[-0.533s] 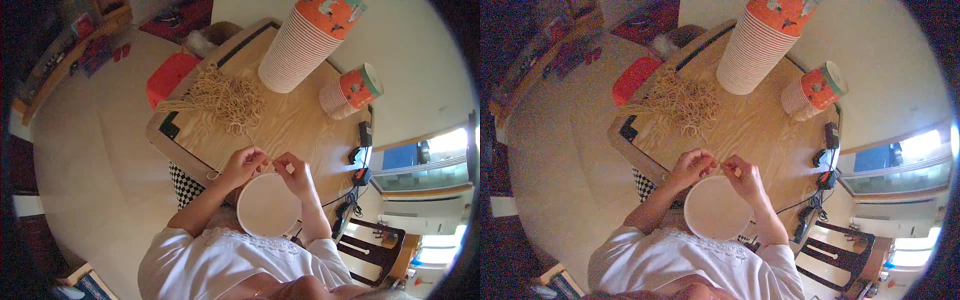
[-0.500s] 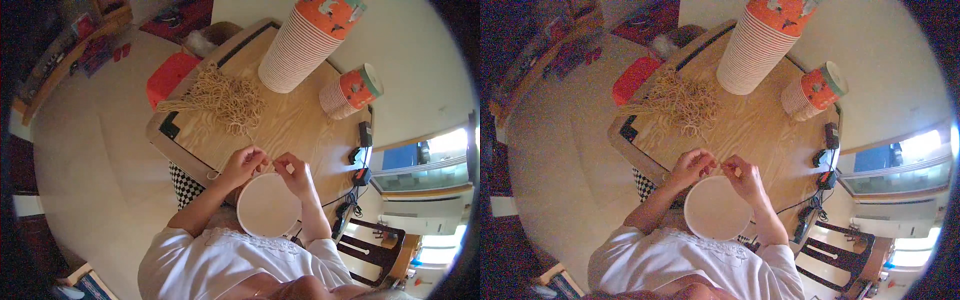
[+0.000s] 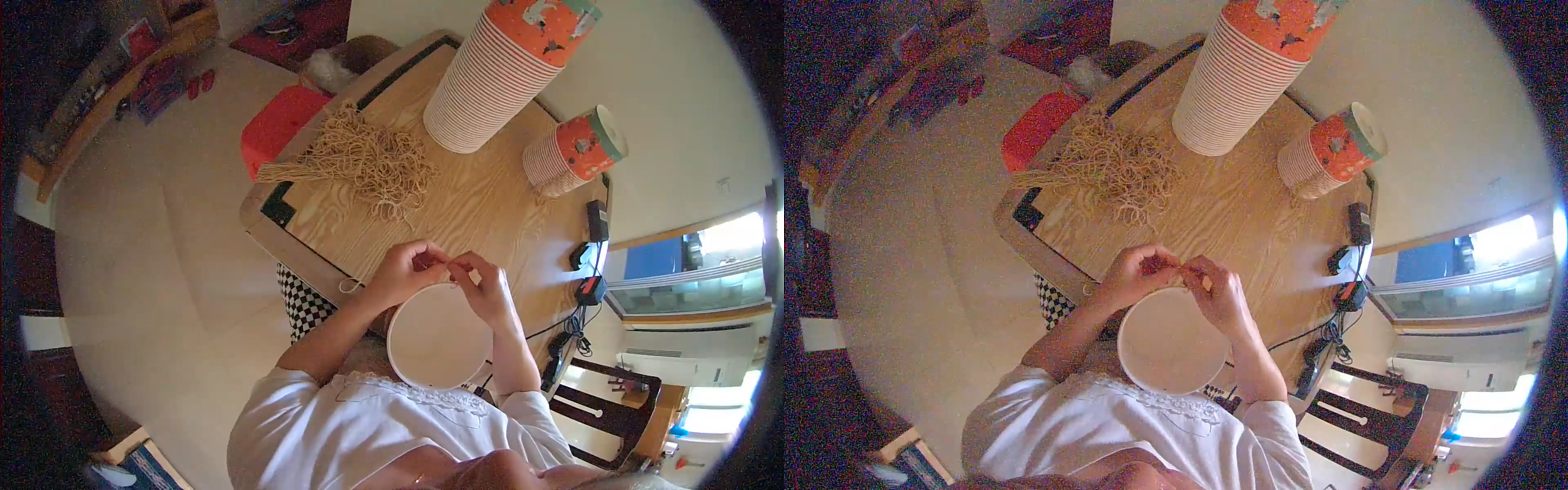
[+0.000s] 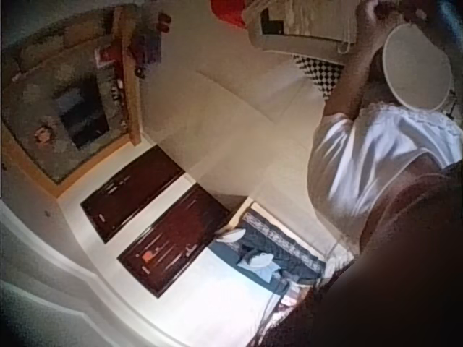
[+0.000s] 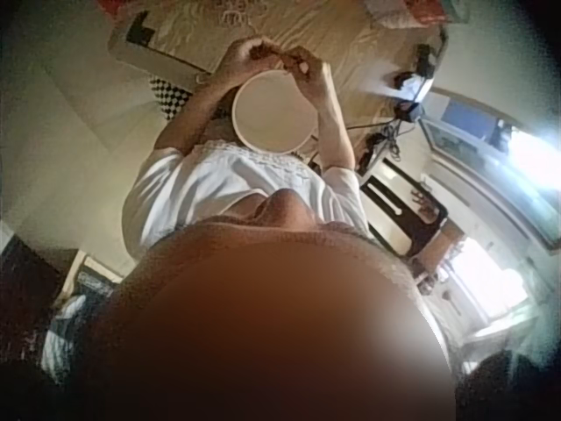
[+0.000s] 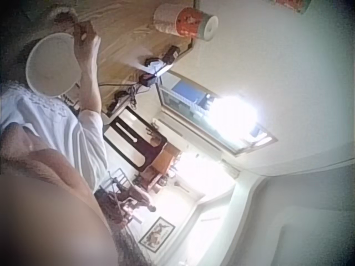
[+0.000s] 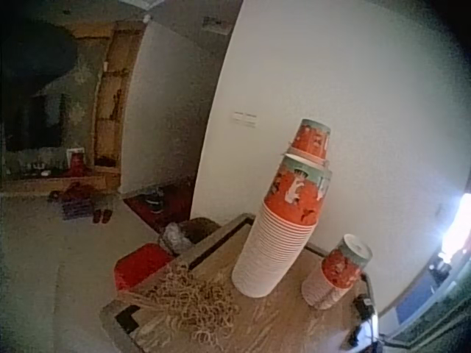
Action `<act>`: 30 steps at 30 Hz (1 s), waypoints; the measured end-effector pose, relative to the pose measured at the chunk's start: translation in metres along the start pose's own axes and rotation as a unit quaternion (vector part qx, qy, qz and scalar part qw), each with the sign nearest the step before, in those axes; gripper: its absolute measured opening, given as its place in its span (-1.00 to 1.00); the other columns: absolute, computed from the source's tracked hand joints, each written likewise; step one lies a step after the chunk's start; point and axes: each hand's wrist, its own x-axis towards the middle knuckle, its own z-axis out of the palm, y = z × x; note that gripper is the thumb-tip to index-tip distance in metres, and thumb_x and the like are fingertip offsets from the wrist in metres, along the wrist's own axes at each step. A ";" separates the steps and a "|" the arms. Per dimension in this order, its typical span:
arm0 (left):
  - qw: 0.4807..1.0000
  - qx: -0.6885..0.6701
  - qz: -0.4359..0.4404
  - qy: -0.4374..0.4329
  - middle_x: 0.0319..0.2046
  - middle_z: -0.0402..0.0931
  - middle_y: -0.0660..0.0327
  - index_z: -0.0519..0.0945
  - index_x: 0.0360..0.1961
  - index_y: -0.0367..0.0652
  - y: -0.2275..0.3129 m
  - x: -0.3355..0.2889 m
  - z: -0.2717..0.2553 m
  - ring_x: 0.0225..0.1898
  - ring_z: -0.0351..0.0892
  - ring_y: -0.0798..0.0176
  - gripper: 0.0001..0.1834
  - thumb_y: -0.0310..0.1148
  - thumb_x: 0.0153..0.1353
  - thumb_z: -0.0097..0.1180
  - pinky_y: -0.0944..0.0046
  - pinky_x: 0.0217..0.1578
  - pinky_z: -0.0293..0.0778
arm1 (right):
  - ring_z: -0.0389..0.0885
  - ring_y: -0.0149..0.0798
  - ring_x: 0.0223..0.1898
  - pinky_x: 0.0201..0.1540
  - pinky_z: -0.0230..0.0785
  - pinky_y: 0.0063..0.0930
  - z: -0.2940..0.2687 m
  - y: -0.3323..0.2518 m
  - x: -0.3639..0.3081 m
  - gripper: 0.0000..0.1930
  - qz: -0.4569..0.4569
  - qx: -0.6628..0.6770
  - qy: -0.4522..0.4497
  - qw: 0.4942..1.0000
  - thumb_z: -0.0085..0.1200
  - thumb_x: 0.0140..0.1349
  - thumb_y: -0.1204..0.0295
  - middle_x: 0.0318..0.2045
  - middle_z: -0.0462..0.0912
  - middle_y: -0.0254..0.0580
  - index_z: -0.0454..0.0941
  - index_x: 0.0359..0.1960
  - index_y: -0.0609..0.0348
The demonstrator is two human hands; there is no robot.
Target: Apply rubber bands around the rim of a paper cup.
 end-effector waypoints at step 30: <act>0.994 0.096 0.041 0.035 -0.52 0.55 0.27 0.56 -0.32 -0.27 0.006 -0.006 -0.007 -0.48 0.49 0.49 -0.79 -0.36 0.06 0.18 0.44 -0.40 0.43 | 0.59 -0.15 -0.40 -0.32 0.41 -0.35 -0.004 0.005 0.005 -0.89 -0.049 -0.034 0.010 0.998 0.10 0.08 0.46 -0.47 0.59 -0.11 0.52 -0.39 0.22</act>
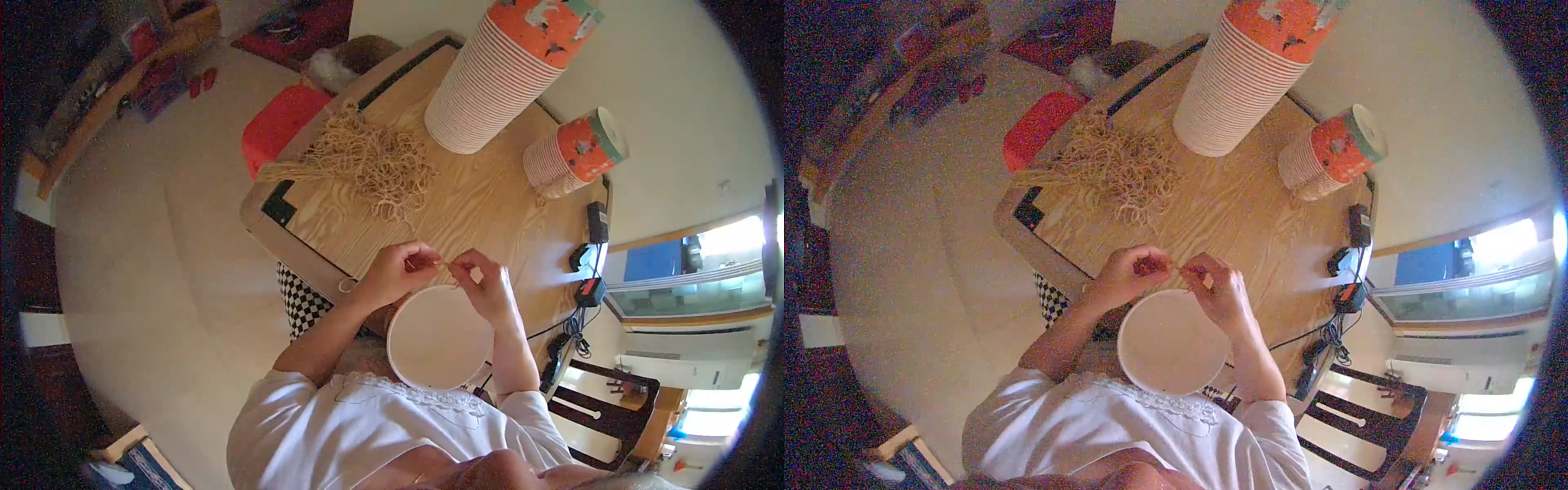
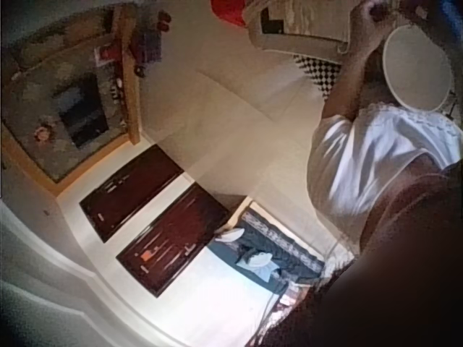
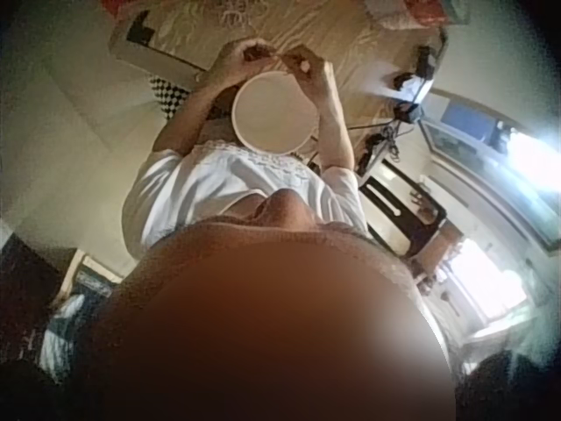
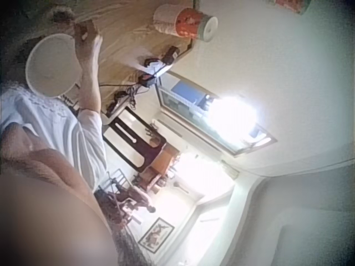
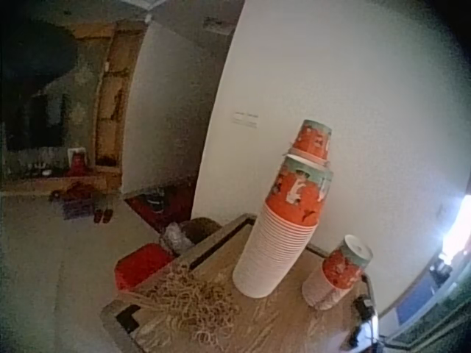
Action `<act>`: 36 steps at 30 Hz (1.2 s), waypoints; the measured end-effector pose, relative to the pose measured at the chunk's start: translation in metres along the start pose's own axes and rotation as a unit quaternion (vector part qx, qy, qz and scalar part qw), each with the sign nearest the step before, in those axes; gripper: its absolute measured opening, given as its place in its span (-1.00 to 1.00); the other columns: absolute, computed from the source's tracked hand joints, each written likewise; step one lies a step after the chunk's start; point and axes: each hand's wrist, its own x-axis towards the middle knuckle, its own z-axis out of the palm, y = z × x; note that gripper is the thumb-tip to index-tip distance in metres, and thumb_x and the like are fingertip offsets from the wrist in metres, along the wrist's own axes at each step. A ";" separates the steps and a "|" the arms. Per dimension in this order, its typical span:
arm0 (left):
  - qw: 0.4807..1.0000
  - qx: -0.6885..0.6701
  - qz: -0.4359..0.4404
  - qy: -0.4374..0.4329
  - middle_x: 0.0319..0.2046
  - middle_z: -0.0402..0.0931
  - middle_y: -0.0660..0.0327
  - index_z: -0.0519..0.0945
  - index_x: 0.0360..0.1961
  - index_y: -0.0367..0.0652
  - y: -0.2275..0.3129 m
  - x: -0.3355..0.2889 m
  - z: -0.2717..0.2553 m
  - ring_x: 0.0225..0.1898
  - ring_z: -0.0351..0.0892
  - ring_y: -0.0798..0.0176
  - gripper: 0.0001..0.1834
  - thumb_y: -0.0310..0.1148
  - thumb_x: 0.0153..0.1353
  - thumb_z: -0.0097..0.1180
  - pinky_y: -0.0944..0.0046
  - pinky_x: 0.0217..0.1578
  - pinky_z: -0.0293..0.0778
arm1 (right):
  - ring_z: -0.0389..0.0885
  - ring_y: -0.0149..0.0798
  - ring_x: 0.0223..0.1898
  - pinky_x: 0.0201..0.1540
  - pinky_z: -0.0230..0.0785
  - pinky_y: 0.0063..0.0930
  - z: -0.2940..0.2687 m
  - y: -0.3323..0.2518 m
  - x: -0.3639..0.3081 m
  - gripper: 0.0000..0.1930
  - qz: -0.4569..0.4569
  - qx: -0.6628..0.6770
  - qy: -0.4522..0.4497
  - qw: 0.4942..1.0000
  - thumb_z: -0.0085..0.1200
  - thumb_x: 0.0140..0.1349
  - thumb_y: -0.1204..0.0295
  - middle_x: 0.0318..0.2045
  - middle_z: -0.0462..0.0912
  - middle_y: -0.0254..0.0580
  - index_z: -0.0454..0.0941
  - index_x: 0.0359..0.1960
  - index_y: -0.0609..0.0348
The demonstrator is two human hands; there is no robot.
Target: Apply rubber bands around the rim of a paper cup.
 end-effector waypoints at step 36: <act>0.998 -0.022 -0.026 0.049 -0.53 0.54 0.29 0.56 -0.39 -0.25 -0.020 0.004 0.003 -0.54 0.45 0.46 -0.78 -0.27 0.12 0.10 0.40 -0.48 0.40 | 0.52 -0.40 -0.43 -0.35 0.37 -0.52 0.000 -0.006 -0.003 -0.93 0.016 -0.023 0.000 1.000 0.09 0.09 0.53 -0.55 0.56 -0.26 0.51 -0.39 0.25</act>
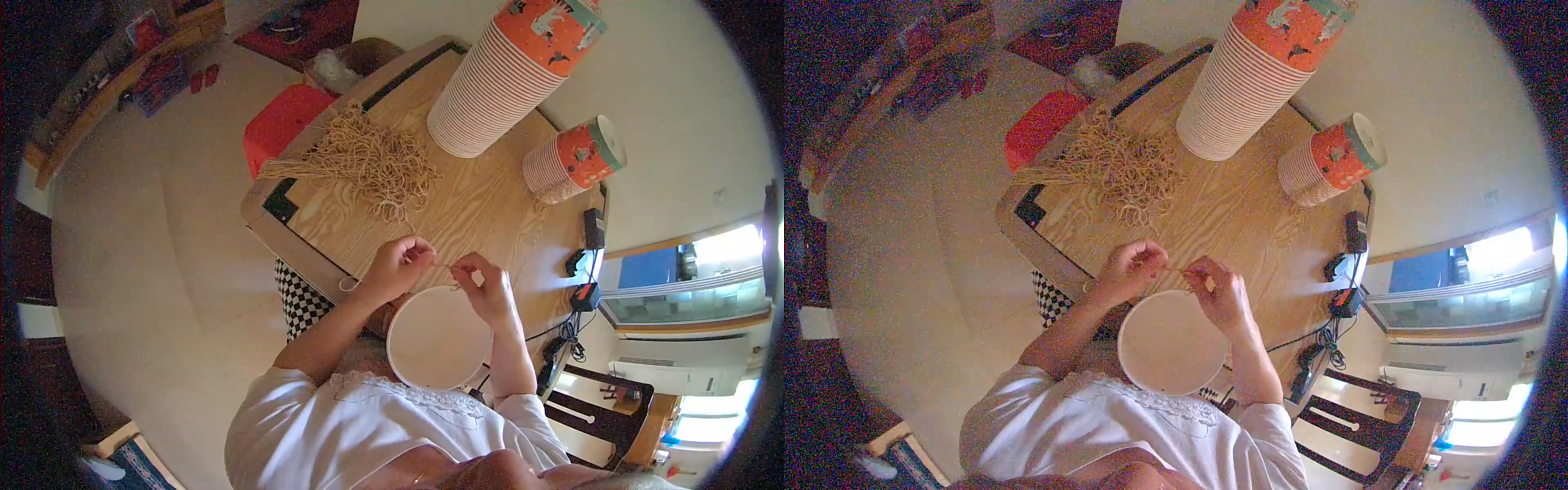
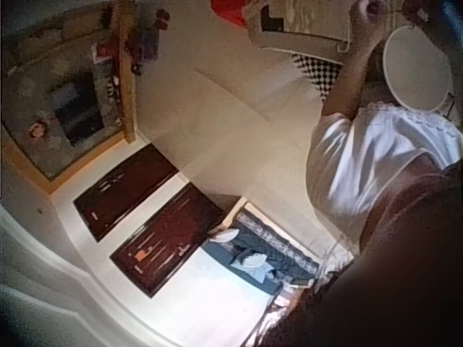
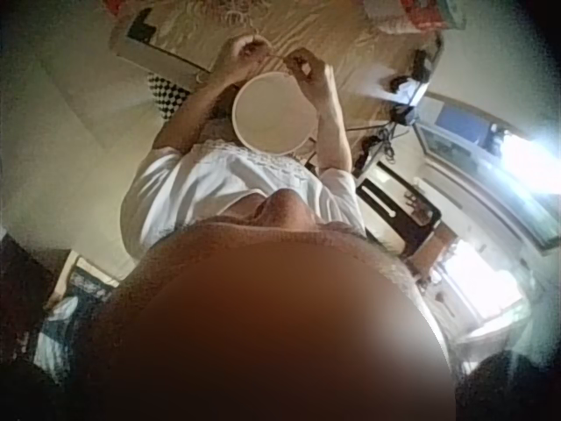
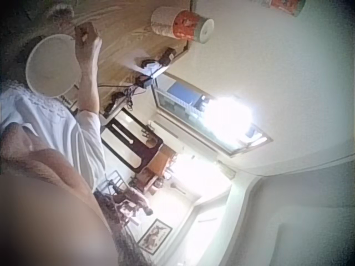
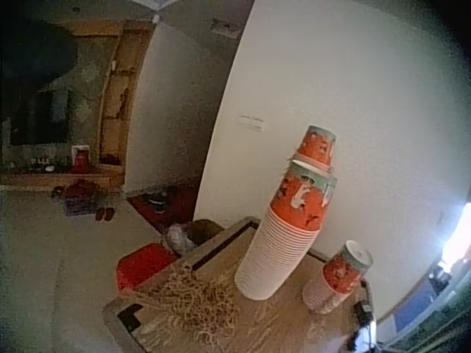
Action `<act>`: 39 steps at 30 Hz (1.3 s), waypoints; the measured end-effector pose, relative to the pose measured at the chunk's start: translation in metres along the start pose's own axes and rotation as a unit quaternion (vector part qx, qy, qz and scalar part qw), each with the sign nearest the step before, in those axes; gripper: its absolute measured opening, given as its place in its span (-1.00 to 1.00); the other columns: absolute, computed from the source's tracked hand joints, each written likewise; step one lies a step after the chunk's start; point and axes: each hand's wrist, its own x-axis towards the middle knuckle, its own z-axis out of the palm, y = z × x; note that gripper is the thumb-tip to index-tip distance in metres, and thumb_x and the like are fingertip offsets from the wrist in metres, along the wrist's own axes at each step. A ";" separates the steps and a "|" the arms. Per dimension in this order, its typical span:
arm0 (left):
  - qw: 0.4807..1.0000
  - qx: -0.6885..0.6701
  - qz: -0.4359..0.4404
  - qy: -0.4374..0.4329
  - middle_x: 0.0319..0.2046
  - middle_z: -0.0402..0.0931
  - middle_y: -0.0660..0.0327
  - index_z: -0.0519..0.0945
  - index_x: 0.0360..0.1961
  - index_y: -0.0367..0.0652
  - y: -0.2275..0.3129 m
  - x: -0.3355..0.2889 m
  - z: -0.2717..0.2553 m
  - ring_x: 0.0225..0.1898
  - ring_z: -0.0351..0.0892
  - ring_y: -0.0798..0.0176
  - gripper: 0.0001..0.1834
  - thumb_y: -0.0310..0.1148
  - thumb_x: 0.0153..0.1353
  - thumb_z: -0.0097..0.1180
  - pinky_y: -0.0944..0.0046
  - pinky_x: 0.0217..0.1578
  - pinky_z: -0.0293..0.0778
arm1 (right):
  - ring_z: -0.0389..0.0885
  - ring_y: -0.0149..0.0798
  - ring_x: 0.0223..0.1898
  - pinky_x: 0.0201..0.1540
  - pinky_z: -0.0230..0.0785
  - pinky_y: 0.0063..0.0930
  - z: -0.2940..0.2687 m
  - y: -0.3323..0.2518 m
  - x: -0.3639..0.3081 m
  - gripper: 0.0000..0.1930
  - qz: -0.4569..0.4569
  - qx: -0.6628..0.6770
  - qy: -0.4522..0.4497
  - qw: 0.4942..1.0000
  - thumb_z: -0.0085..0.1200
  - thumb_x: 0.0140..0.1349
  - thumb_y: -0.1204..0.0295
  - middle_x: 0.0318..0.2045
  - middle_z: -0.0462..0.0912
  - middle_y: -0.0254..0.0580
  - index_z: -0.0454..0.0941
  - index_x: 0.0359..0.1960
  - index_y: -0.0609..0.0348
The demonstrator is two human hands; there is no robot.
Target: Apply rubber bands around the rim of a paper cup.
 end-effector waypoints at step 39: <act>0.997 0.005 -0.032 -0.075 -0.55 0.55 0.32 0.59 -0.42 -0.24 0.020 0.007 -0.006 -0.51 0.43 0.52 -0.82 -0.32 0.06 0.19 0.41 -0.46 0.40 | 0.43 -0.48 -0.42 -0.30 0.29 -0.58 0.001 0.018 0.008 -0.94 0.043 0.227 -0.064 0.971 0.02 0.14 0.51 -0.50 0.46 -0.38 0.45 -0.44 0.24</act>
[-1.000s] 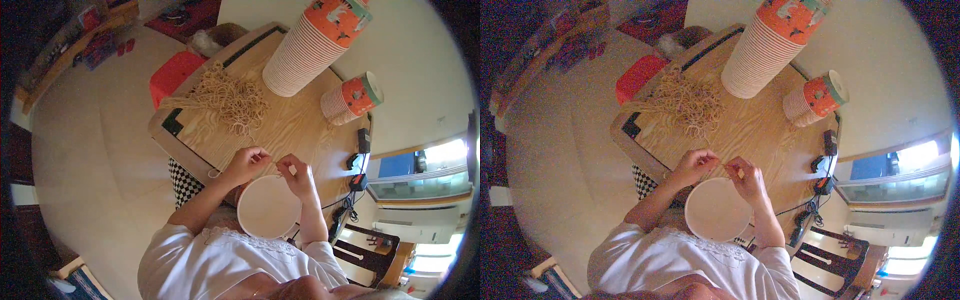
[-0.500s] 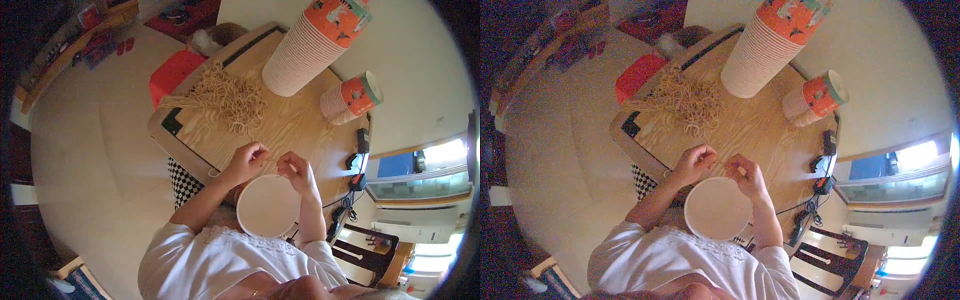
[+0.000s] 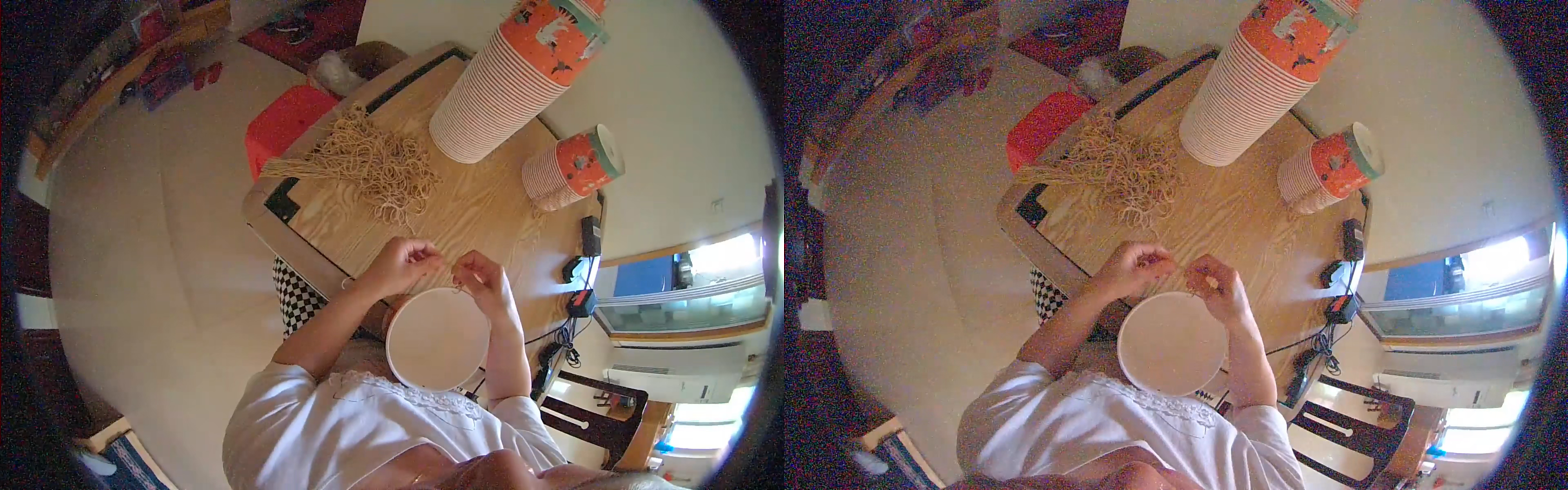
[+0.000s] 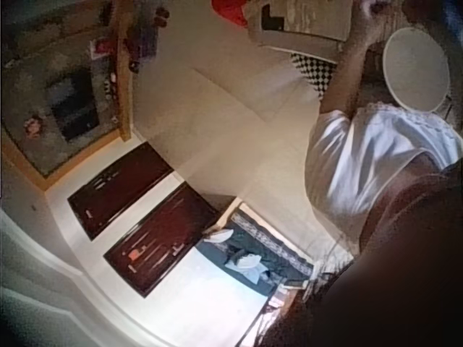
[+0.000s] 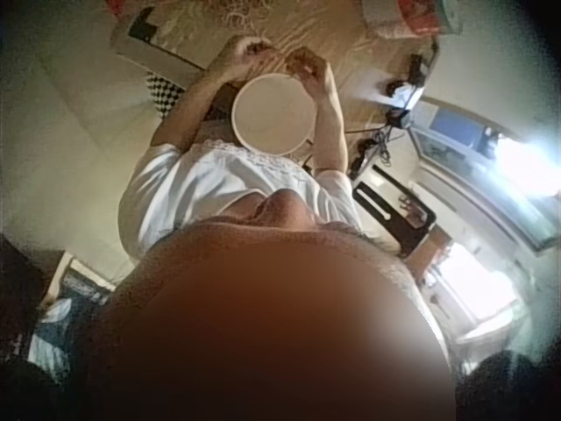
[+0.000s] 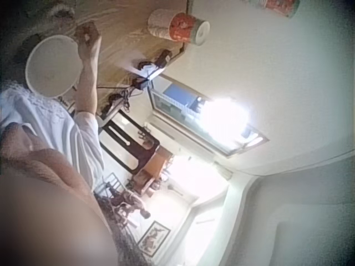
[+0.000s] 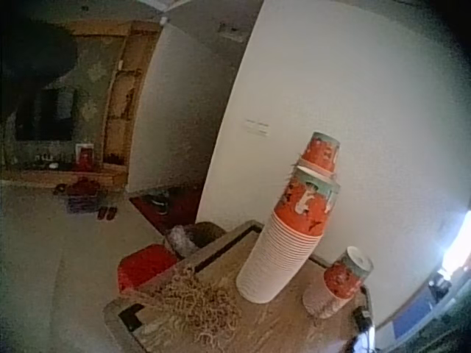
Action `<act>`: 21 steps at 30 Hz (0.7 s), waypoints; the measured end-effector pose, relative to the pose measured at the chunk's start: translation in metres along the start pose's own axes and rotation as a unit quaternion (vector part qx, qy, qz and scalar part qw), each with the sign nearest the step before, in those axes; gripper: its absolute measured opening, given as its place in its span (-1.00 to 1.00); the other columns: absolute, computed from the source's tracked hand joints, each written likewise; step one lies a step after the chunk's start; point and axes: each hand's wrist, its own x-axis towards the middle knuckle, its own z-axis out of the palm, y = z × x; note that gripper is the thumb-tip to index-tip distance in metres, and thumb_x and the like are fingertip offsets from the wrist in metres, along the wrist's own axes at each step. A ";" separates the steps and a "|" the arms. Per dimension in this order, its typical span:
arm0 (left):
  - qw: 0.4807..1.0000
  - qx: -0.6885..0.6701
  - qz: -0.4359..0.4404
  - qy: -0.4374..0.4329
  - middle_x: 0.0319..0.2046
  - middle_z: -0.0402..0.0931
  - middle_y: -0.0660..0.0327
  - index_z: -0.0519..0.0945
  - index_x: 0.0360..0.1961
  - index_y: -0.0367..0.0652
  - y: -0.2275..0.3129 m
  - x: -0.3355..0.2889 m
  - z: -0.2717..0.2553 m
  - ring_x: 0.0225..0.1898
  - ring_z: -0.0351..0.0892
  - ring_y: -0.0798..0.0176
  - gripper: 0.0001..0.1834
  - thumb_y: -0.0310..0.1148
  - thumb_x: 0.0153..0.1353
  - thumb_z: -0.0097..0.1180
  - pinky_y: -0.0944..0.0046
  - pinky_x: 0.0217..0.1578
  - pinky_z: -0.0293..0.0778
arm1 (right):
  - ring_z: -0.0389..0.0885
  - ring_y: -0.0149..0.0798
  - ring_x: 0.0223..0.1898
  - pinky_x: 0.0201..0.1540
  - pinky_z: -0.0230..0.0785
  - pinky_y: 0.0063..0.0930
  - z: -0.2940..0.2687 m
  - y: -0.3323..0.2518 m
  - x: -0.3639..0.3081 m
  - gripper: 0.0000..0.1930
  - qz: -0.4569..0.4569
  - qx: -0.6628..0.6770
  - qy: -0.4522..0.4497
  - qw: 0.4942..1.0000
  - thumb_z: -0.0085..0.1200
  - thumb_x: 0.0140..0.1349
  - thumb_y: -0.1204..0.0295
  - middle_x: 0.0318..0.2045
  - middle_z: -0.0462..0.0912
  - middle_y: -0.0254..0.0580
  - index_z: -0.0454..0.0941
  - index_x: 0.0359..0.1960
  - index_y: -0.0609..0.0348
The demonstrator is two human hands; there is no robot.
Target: Apply rubber bands around the rim of a paper cup.
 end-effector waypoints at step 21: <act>0.988 0.052 0.134 0.047 -0.47 0.53 0.25 0.58 -0.32 -0.20 -0.007 0.005 0.004 -0.48 0.47 0.42 -0.84 -0.36 0.09 0.14 0.39 -0.46 0.41 | 0.42 -0.48 -0.44 -0.34 0.29 -0.60 0.001 -0.009 0.003 -0.92 0.005 0.035 0.000 0.999 -0.01 0.17 0.50 -0.53 0.47 -0.36 0.43 -0.42 0.26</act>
